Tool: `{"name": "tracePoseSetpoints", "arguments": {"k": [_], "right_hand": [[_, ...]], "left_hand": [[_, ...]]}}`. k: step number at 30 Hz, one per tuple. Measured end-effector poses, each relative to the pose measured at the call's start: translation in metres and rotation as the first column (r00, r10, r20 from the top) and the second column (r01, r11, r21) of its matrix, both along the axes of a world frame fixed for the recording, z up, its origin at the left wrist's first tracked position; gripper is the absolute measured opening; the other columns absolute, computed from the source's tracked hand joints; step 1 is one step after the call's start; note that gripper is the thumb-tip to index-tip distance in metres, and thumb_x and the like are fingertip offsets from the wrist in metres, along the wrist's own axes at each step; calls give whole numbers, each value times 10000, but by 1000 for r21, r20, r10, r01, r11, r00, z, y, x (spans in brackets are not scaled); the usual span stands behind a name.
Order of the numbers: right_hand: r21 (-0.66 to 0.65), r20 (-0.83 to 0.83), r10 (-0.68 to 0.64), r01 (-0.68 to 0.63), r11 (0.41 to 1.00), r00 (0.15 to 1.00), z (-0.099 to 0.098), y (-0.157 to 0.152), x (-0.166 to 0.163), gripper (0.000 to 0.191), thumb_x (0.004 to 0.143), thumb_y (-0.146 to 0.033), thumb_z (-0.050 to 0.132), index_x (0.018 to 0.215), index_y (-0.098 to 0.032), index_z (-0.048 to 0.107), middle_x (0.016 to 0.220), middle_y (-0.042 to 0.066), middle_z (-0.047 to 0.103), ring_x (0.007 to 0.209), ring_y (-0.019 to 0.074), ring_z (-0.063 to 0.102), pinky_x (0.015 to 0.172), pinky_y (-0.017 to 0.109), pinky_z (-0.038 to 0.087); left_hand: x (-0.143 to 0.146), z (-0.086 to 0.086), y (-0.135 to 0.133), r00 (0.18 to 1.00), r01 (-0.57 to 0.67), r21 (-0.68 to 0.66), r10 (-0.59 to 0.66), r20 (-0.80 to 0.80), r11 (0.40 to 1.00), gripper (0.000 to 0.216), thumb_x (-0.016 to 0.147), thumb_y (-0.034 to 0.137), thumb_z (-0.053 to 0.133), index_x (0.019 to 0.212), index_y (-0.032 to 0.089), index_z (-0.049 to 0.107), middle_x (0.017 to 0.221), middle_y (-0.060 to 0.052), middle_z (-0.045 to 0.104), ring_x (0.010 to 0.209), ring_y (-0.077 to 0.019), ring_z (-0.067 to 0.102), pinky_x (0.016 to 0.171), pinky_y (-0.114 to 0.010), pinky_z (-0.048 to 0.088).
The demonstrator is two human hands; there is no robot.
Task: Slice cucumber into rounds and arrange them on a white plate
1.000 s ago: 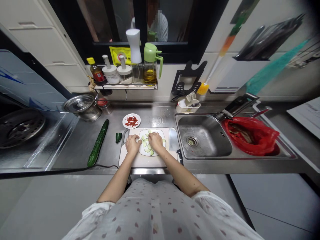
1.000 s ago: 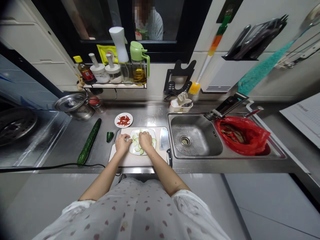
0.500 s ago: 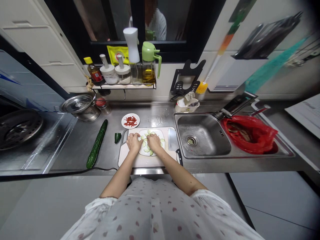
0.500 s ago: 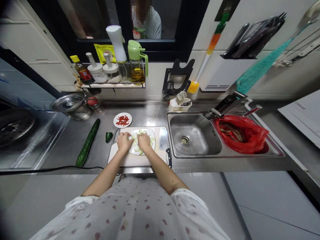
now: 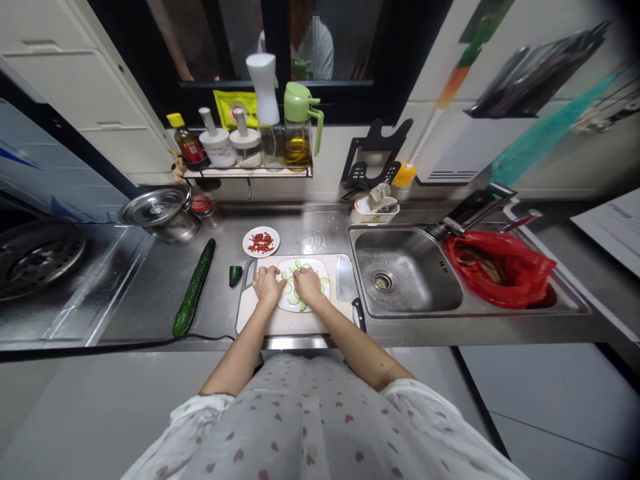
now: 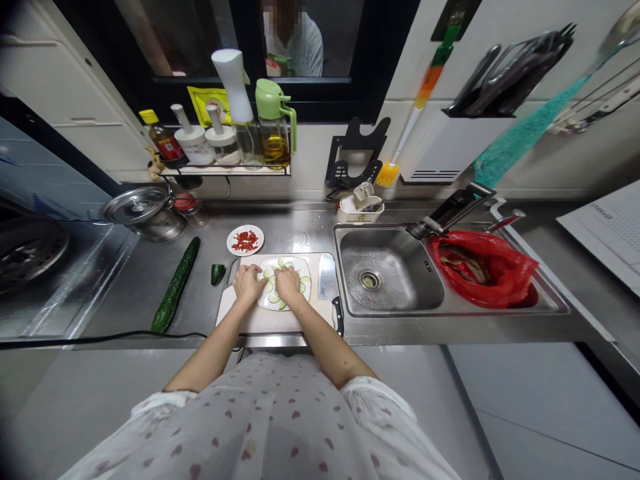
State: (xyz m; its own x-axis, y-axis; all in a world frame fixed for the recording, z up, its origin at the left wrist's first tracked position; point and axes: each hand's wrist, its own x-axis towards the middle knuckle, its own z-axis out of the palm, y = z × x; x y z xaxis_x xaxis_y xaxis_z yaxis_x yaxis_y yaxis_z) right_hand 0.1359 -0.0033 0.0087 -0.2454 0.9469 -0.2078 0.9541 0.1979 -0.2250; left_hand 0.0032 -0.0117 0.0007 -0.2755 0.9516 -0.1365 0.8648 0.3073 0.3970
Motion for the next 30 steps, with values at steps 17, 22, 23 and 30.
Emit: {"name": "tracePoseSetpoints", "arguments": {"k": [17, 22, 23, 30], "right_hand": [[33, -68, -47, 49, 998, 997, 9, -5, 8, 297, 974, -241, 384, 1093, -188, 650, 1092, 109, 623, 1039, 220, 491, 828, 298, 364], [65, -142, -107, 117, 991, 984, 12, -18, 24, 306, 977, -261, 374, 1105, -201, 645, 1096, 85, 635, 1004, 204, 502, 804, 276, 360], [72, -166, -119, 133, 989, 979, 12, -21, 27, 302, 976, -261, 375, 1092, -199, 647, 1081, 80, 640, 997, 200, 505, 807, 271, 358], [92, -306, -179, 216, 972, 935, 12, -41, 44, 282, 954, -238, 394, 1056, -178, 649, 1006, 71, 658, 981, 192, 526, 824, 258, 362]], "left_hand": [[1, 1, -2, 1000, 5, 27, -5, -10, 1000, 287, 751, 380, 681, 1008, 280, 603, 1145, -77, 522, 1129, -278, 493, 944, -412, 359], [1, 0, -2, 1000, -3, 26, 3, 2, 1000, 285, 741, 377, 685, 998, 280, 604, 1150, -77, 526, 1132, -283, 492, 943, -412, 358], [1, 0, -1, 1000, -10, 23, 9, 8, 1000, 281, 739, 375, 685, 992, 280, 605, 1145, -77, 528, 1130, -284, 494, 941, -411, 361], [-1, -3, 1, 987, -104, 0, 103, 123, 995, 309, 709, 405, 701, 976, 287, 603, 1106, -61, 558, 1097, -275, 533, 928, -408, 377]]}}
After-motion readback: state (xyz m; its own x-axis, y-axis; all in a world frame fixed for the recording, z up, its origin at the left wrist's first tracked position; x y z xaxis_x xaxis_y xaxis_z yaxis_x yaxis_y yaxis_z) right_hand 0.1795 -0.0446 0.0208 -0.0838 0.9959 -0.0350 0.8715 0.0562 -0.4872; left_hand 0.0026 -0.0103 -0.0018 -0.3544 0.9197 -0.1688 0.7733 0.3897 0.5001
